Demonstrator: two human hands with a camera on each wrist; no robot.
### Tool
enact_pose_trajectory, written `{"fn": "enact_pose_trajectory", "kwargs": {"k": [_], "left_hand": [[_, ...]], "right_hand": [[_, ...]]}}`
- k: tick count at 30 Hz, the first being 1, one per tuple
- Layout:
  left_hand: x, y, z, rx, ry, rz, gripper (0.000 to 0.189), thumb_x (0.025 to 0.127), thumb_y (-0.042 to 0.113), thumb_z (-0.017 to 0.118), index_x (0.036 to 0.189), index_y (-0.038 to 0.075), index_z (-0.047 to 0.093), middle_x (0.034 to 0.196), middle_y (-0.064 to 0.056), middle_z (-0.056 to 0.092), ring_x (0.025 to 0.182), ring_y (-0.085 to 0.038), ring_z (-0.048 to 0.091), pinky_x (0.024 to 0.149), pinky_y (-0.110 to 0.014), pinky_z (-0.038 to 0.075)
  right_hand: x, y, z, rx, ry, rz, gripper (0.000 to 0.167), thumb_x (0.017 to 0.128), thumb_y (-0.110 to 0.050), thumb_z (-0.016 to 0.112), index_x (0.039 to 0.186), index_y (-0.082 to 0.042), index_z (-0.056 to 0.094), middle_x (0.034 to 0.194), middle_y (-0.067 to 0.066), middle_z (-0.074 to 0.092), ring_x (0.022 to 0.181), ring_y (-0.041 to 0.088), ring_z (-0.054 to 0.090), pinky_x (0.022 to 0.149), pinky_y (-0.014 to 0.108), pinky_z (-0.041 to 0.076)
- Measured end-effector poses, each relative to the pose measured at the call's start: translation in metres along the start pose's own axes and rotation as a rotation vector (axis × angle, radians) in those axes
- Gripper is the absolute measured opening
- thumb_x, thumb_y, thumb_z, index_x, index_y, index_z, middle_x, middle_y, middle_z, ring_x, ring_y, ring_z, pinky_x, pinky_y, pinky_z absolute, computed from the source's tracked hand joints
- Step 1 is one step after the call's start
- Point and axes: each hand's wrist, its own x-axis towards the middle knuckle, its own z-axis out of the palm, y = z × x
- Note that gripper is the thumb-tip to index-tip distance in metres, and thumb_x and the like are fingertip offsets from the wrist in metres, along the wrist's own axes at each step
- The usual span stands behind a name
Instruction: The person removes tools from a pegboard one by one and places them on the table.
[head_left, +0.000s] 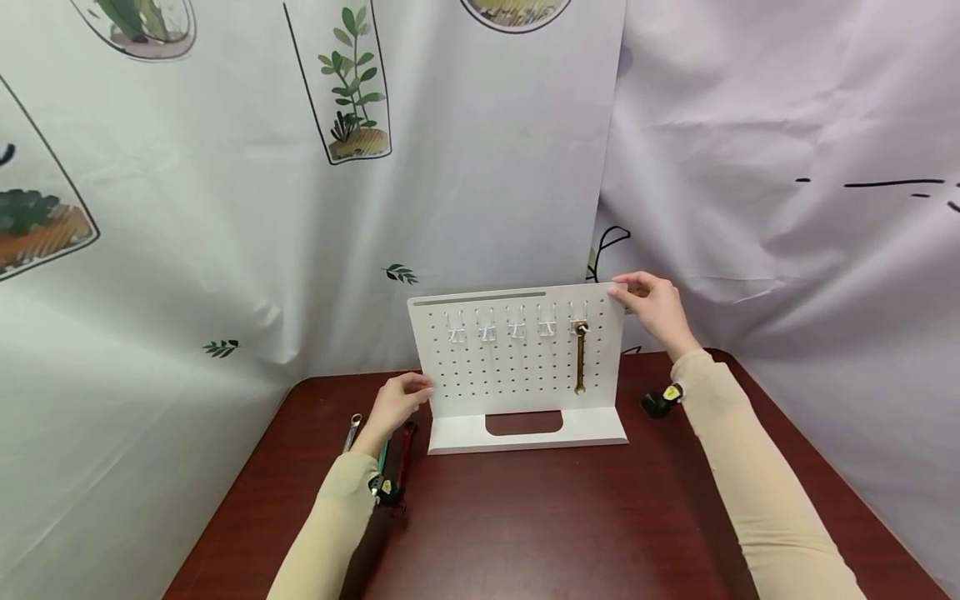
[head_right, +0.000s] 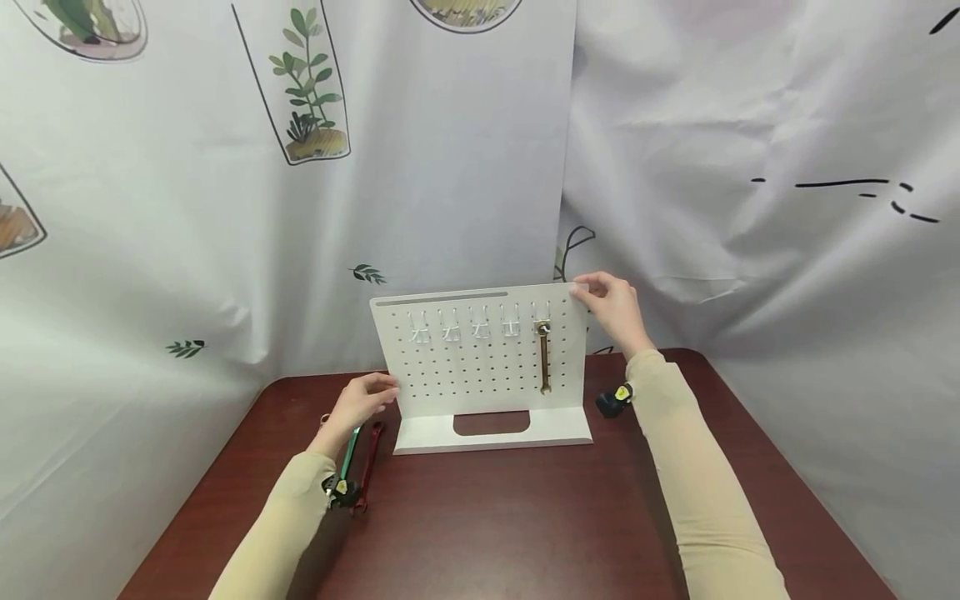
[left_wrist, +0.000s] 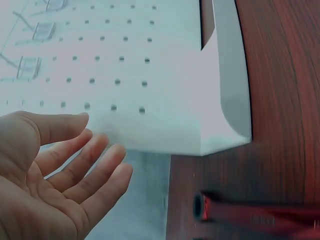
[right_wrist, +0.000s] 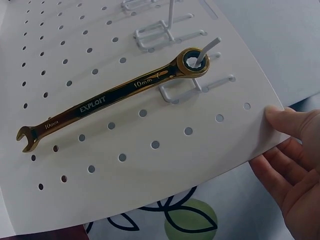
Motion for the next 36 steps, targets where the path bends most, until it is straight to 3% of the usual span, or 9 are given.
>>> {"fn": "enact_pose_trajectory", "kwargs": {"k": [7,12,20,28,36], "left_hand": [[0.009,0.016,0.022,0.009,-0.007,0.081,0.018,0.093,0.013,0.073,0.109,0.005,0.073,0.102,-0.008,0.073,0.095,-0.024,0.068,0.078,-0.037,0.054],[0.013,0.029,0.036,-0.034,-0.036,0.101,0.02,0.093,0.013,0.073,0.111,0.005,0.073,0.103,-0.007,0.073,0.095,-0.023,0.067,0.078,-0.037,0.055],[0.024,0.048,0.057,-0.112,-0.077,0.168,0.022,0.093,0.011,0.073,0.113,0.003,0.072,0.104,-0.009,0.074,0.093,-0.022,0.068,0.077,-0.033,0.056],[0.028,0.066,0.08,-0.199,-0.142,0.197,0.025,0.093,0.01,0.072,0.116,0.0,0.071,0.106,-0.012,0.073,0.094,-0.022,0.068,0.076,-0.031,0.057],[0.031,0.085,0.107,-0.212,-0.19,0.205,0.027,0.093,0.011,0.072,0.119,0.001,0.071,0.108,-0.011,0.073,0.098,-0.022,0.068,0.083,-0.032,0.055]], "right_hand": [[0.0,0.001,-0.003,0.014,-0.002,0.002,0.042,0.095,-0.039,0.07,0.124,-0.007,0.07,0.107,0.012,0.066,0.096,0.02,0.061,0.074,0.025,0.049],[0.001,0.002,-0.002,0.007,-0.015,0.007,0.043,0.095,-0.039,0.07,0.124,-0.007,0.07,0.11,0.014,0.068,0.098,0.022,0.062,0.075,0.025,0.05],[0.004,-0.004,-0.006,0.03,-0.086,0.016,0.044,0.096,-0.038,0.069,0.125,-0.005,0.068,0.112,0.016,0.07,0.097,0.023,0.065,0.084,0.039,0.055],[0.01,-0.003,-0.011,0.032,-0.166,-0.018,0.043,0.097,-0.036,0.07,0.124,-0.003,0.068,0.111,0.018,0.072,0.092,0.022,0.069,0.075,0.024,0.055],[0.011,-0.002,-0.012,0.031,-0.171,-0.003,0.037,0.097,-0.034,0.069,0.121,-0.005,0.069,0.109,0.017,0.073,0.088,0.019,0.07,0.073,0.023,0.056]]}}
